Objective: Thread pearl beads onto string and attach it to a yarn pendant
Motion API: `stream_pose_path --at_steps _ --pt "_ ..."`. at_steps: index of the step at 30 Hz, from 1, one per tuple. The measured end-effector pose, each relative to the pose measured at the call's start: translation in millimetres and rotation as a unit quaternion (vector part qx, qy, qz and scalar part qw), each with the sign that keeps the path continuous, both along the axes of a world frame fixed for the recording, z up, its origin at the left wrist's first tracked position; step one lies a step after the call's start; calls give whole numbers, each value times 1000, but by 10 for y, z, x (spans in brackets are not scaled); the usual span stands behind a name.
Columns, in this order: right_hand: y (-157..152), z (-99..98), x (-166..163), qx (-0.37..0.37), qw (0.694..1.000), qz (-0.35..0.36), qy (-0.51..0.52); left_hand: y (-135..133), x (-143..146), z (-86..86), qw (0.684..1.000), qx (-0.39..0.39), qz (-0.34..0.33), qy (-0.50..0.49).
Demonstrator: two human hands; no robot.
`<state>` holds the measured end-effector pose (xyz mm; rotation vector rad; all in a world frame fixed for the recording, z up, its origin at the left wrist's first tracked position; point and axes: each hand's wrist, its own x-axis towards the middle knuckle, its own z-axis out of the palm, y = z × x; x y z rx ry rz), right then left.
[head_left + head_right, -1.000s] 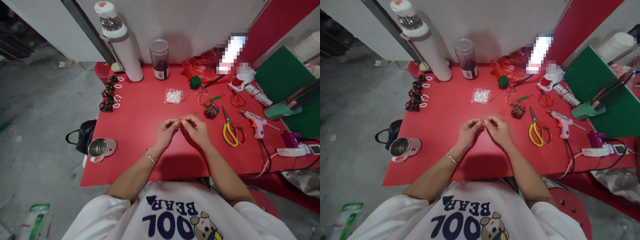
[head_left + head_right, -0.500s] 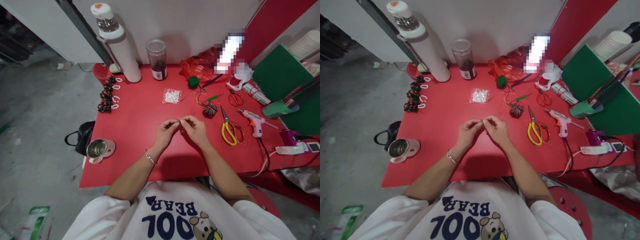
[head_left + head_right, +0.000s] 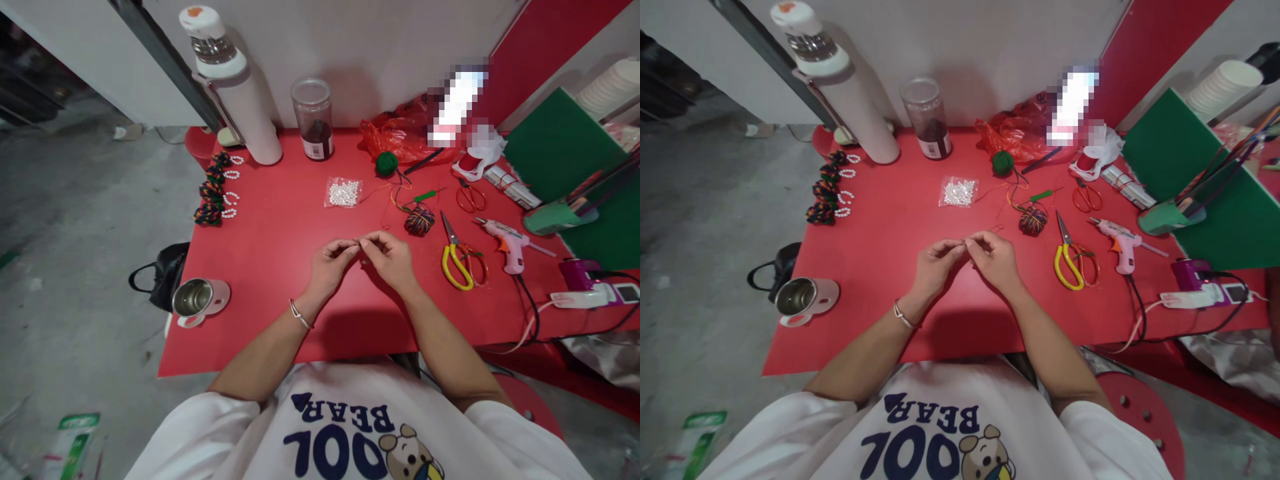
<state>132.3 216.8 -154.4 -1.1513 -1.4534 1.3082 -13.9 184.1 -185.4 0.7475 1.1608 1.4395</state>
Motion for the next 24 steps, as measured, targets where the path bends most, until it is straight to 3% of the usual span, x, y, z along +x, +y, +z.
stream_pose_path --at_steps 15,24 --pt "12 -55 32 16 999 6 -33 -13 -3 35 999 6 -7 32" --pt "11 -38 24 -21 1000 20 4 -15 4 22 1000 3 -8 25"
